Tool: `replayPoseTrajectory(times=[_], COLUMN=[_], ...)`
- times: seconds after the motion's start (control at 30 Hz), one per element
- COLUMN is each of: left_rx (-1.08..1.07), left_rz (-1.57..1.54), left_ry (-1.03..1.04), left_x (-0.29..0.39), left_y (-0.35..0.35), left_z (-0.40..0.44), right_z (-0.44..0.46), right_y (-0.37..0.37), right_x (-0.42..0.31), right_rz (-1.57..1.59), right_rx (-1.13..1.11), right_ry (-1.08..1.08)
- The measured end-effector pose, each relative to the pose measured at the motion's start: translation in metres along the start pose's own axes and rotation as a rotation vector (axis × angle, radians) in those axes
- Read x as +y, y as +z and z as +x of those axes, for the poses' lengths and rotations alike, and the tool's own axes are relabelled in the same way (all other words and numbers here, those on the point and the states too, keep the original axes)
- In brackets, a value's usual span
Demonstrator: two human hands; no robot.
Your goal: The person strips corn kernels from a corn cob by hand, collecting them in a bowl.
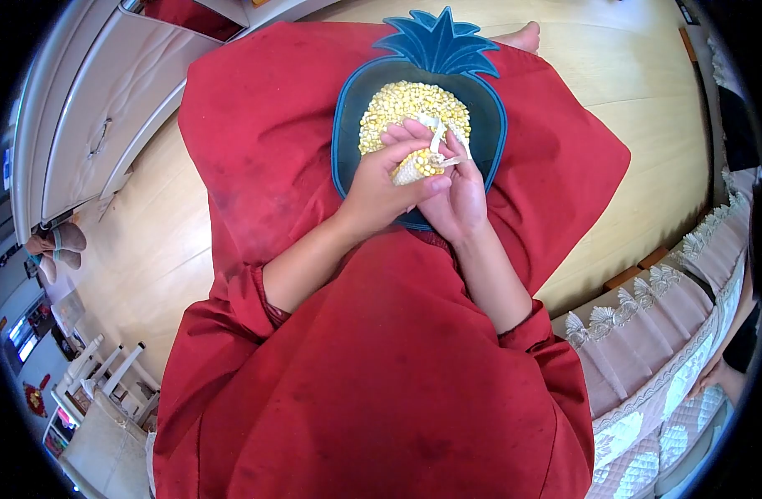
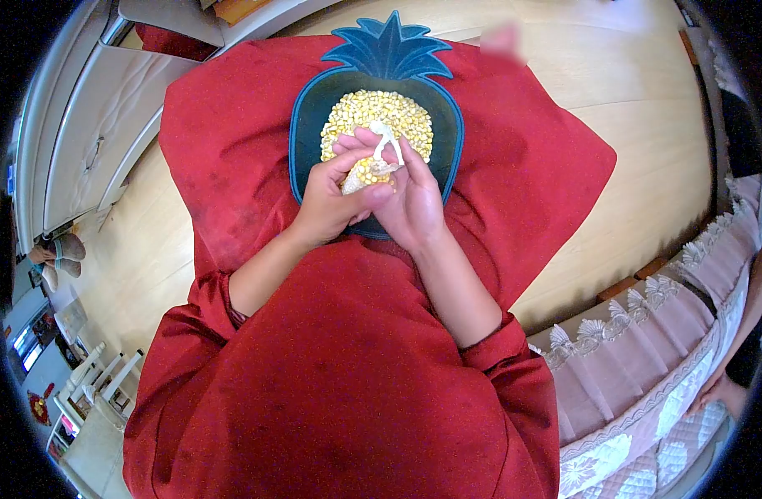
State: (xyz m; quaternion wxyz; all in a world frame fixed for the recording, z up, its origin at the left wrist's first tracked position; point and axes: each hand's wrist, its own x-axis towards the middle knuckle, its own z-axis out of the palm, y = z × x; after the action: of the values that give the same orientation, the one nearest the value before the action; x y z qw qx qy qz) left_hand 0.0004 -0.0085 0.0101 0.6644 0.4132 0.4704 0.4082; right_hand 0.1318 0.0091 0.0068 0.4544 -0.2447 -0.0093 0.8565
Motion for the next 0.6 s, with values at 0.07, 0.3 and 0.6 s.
replayPoseTrajectory(times=[0.07, 0.3, 0.6], left_rx=[0.003, 0.091, 0.039], left_rz=[-0.036, -0.476, -0.328], left_ry=[-0.008, -0.089, -0.012], left_x=[-0.001, 0.005, -0.003], left_y=[0.0, -0.001, -0.001], left_z=[0.0, 0.0, 0.002], right_z=[0.0, 0.001, -0.001], right_y=[0.0, -0.017, -0.009], right_x=[0.0, -0.003, -0.005], right_rz=[0.007, 0.209, 0.183], right_rx=[0.001, -0.145, 0.009], right_ry=[-0.003, 0.03, -0.012])
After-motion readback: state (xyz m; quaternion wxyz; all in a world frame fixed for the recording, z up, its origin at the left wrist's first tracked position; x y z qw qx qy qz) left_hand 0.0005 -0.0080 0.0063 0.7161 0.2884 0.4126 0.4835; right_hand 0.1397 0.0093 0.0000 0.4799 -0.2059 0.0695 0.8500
